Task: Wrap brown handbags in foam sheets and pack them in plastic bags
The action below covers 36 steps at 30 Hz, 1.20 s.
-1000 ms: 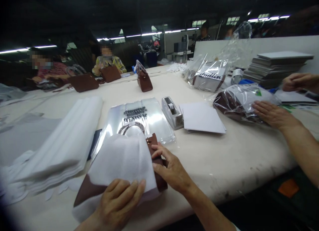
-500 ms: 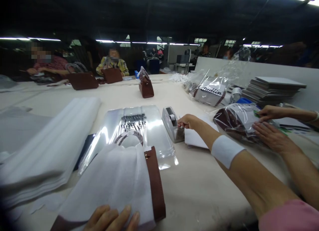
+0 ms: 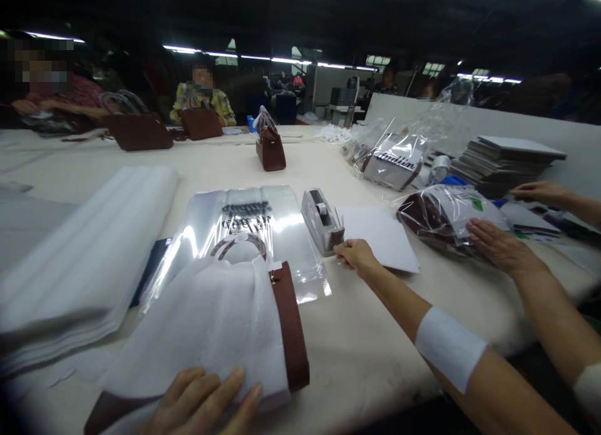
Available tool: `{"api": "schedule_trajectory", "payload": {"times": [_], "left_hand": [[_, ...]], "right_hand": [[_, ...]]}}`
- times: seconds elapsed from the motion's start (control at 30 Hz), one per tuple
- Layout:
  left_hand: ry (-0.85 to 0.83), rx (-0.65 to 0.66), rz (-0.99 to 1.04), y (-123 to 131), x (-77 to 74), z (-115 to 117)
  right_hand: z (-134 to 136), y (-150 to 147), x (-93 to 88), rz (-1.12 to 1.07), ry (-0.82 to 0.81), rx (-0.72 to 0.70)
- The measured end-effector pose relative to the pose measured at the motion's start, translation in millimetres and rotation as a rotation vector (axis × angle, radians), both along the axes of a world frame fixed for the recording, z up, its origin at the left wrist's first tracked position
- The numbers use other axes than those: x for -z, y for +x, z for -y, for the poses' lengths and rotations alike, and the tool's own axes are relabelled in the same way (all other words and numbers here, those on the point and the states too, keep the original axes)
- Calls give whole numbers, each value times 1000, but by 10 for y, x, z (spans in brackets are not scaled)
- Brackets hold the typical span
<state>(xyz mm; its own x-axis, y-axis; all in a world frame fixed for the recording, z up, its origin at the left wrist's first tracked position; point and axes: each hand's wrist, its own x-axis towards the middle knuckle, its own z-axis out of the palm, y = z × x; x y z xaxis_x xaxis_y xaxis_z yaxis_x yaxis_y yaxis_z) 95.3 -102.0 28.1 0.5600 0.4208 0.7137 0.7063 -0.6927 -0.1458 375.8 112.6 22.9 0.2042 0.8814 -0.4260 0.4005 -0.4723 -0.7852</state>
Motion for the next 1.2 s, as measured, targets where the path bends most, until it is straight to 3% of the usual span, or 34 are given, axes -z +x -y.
{"api": "schedule_trajectory", "payload": {"times": [0.1,0.2,0.3,0.4,0.5,0.6,0.87,1.0,1.2], "left_hand": [[-44,46,8,1,-1,23],[-128,51,-29,-13,-30,65],[-156,49,-31,-25,-66,94],[-184,60,-57,-30,-98,102],[-208,65,-66,-34,-116,110],[-200,65,-45,-37,-114,123],[-245,53,-89,-2,-101,127],[-303,7,-149,28,-99,102],[-338,24,-129,47,-112,87]], "right_hand": [[-64,-57,99,17,-13,41],[90,-49,54,-7,-35,48],[524,-78,-147,-112,26,2],[1119,-230,-462,-268,94,-108],[1652,-478,-728,-484,-15,-301],[1951,-713,-791,-567,-128,-349],[2056,-928,-621,-489,-198,-286],[2079,-954,-622,-438,-187,-305],[2322,-995,-567,-433,-91,-217]]}}
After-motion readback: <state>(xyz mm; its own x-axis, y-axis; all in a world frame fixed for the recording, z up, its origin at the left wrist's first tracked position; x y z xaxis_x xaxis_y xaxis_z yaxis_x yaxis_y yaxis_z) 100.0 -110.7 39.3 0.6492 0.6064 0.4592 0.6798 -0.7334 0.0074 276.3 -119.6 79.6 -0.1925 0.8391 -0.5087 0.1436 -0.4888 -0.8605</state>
